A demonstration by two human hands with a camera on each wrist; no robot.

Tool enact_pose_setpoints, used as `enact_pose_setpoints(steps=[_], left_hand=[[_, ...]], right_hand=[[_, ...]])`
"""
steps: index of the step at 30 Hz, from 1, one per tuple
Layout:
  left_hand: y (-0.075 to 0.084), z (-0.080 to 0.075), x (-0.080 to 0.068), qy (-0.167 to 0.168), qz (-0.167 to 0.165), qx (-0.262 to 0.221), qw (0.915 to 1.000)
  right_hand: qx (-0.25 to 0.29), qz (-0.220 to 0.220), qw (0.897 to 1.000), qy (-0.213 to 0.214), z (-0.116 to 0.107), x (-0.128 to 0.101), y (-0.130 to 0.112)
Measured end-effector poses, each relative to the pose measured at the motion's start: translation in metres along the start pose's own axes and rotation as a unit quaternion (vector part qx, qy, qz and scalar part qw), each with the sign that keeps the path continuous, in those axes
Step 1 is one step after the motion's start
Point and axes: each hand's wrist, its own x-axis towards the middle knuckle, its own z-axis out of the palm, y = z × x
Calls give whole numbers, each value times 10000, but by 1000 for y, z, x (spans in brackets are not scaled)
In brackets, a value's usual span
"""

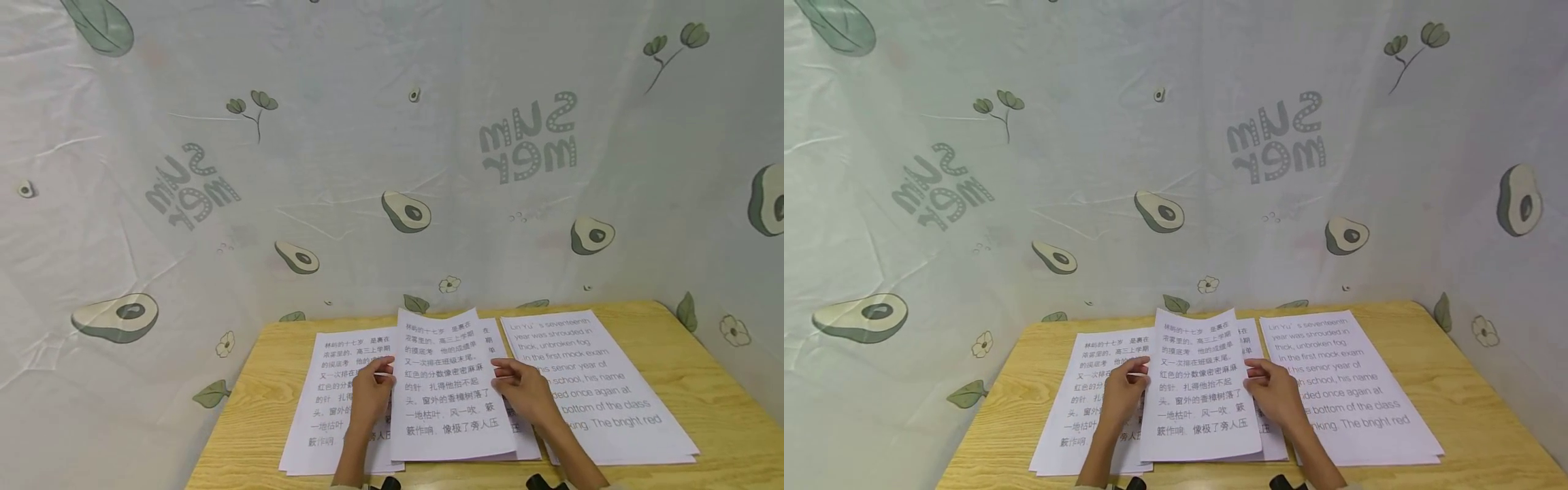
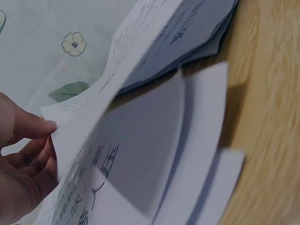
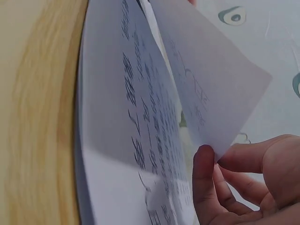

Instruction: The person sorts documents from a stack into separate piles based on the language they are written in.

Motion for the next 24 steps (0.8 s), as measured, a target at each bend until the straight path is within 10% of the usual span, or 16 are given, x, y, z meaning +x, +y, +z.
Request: enact_pose_setpoints(steps=[24], left_hand=[[-41, -76, 2, 273, -457, 188, 9984]], right_hand=[[512, -131, 9983, -238, 81, -1, -25]])
